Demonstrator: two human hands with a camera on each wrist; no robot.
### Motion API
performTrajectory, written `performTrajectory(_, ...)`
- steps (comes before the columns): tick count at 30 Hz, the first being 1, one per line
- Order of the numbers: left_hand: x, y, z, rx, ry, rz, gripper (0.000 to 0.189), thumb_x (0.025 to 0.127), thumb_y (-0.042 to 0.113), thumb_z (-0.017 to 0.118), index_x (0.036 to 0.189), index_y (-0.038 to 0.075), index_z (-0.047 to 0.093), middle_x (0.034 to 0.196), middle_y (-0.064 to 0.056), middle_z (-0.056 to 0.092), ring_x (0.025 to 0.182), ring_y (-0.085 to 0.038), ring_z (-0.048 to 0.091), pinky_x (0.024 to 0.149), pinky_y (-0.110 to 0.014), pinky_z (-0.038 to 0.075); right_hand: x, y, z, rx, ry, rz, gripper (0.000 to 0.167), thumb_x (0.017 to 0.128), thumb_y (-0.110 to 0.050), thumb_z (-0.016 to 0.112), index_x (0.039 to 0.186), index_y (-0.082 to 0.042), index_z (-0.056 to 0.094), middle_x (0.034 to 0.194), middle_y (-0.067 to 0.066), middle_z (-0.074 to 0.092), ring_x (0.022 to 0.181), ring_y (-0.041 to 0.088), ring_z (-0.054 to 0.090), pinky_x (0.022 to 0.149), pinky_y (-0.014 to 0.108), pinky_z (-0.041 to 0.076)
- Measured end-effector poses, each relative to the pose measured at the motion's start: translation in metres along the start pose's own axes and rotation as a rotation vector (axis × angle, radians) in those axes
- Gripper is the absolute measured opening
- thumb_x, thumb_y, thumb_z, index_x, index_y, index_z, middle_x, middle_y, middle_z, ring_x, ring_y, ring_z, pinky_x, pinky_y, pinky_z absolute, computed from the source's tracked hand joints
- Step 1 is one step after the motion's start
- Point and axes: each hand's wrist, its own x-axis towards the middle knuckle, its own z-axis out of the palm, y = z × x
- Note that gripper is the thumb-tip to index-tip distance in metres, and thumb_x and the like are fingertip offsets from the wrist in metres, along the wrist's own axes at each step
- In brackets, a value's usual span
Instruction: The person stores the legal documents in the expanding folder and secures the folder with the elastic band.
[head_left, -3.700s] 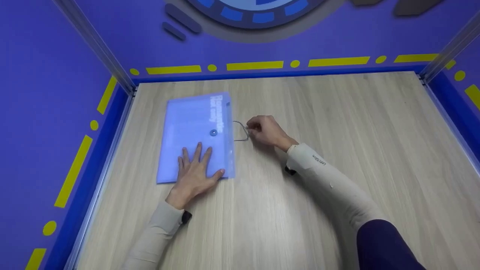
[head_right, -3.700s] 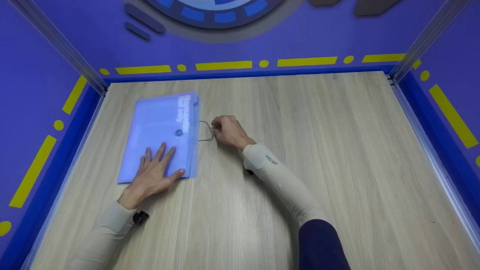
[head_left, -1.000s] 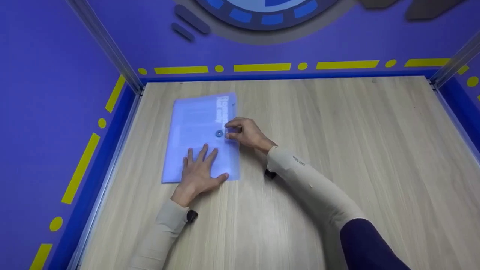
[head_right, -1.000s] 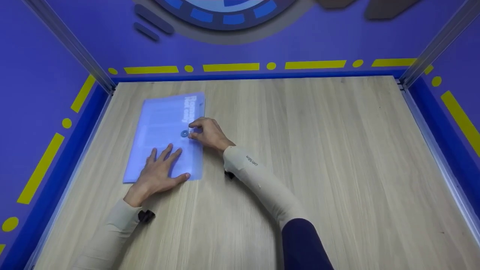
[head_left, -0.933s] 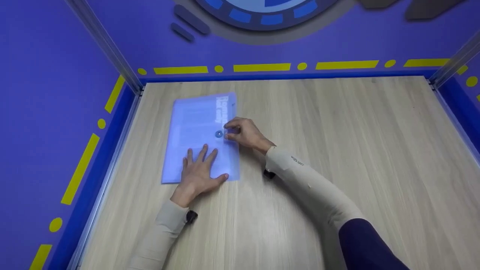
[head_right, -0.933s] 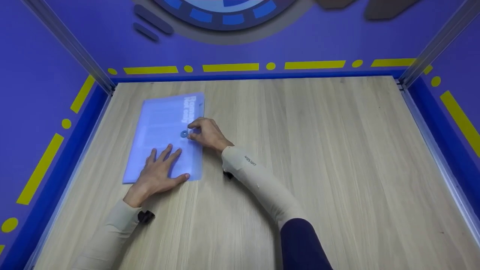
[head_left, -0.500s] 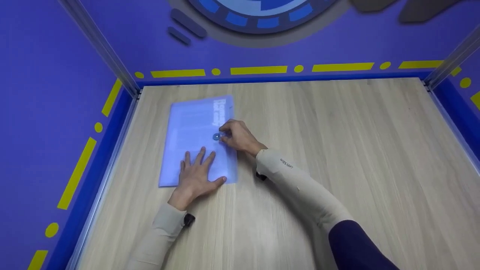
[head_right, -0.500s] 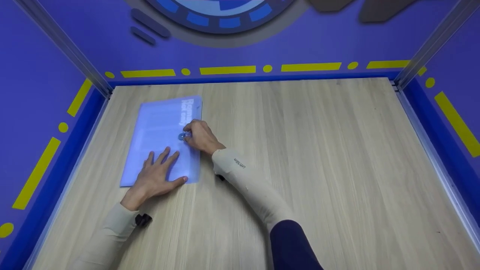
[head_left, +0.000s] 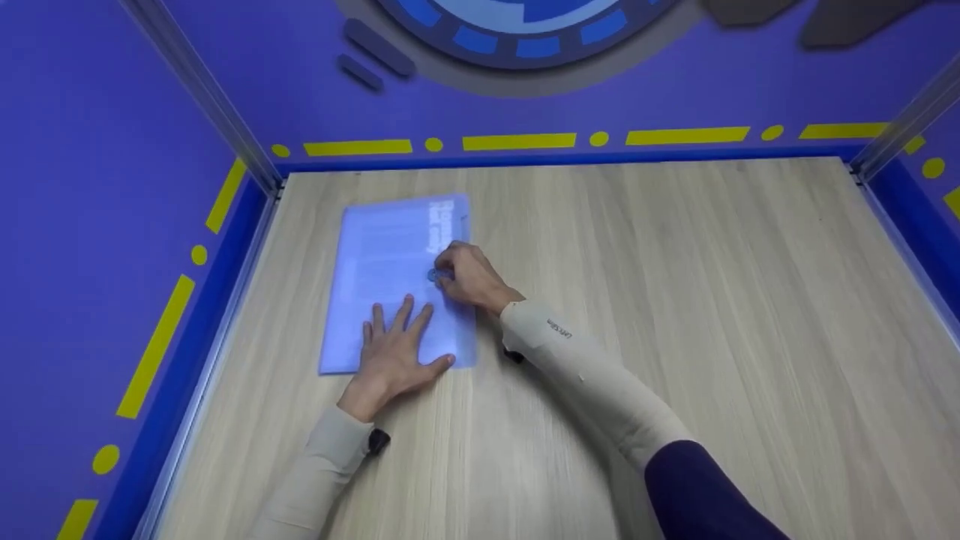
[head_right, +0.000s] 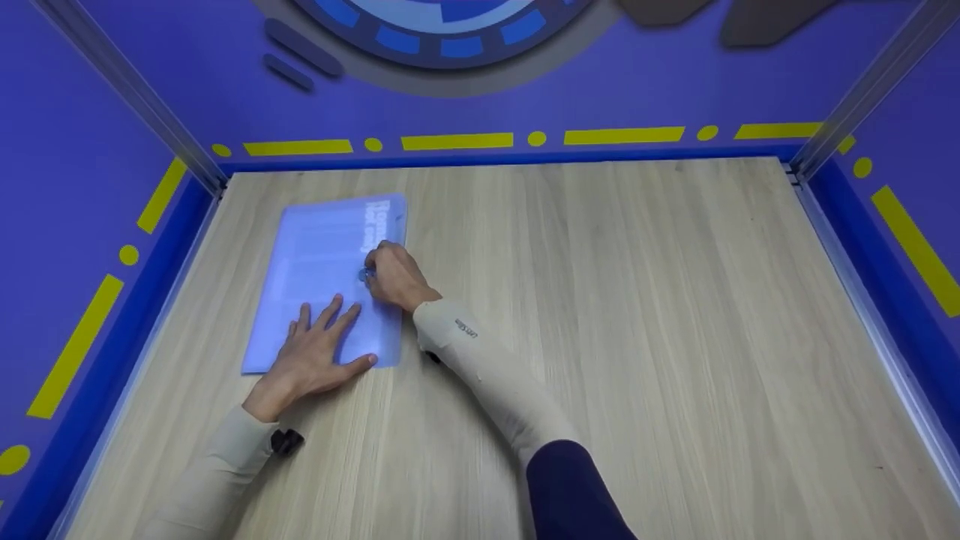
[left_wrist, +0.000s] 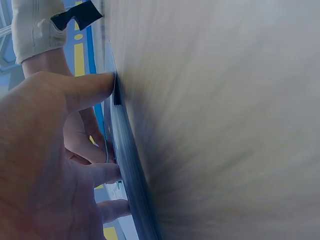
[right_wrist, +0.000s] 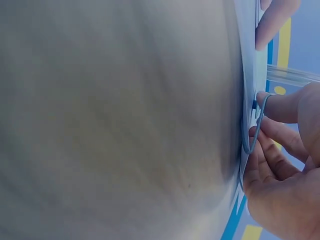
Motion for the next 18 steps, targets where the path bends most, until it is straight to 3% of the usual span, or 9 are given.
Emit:
performTrajectory(6,0.0,0.0,0.001,-0.014,-0.001,0.0,0.096,0.093,0.069,0.066,0.169,0.02,0.034,0.178,-0.017,0.017,0.157,-0.065,0.003,0.124,-0.078,0.01,0.004,-0.006,0.003,-0.054,-0.018,0.007,0.019,0.097,-0.009,0.074,0.113,-0.001,0.08,0.112,0.013,0.072,0.108,0.029,0.068,0.101,0.038,0.056)
performTrajectory(18,0.0,0.001,0.0,-0.01,0.006,0.008,0.095,0.093,0.069,0.066,0.168,0.018,0.036,0.178,-0.016,0.019,0.156,-0.066,0.005,0.123,-0.079,0.013,0.01,-0.011,0.008,-0.155,-0.041,-0.028,0.016,0.097,-0.007,0.068,0.107,-0.002,0.079,0.111,0.012,0.07,0.104,0.029,0.067,0.094,0.037,0.057)
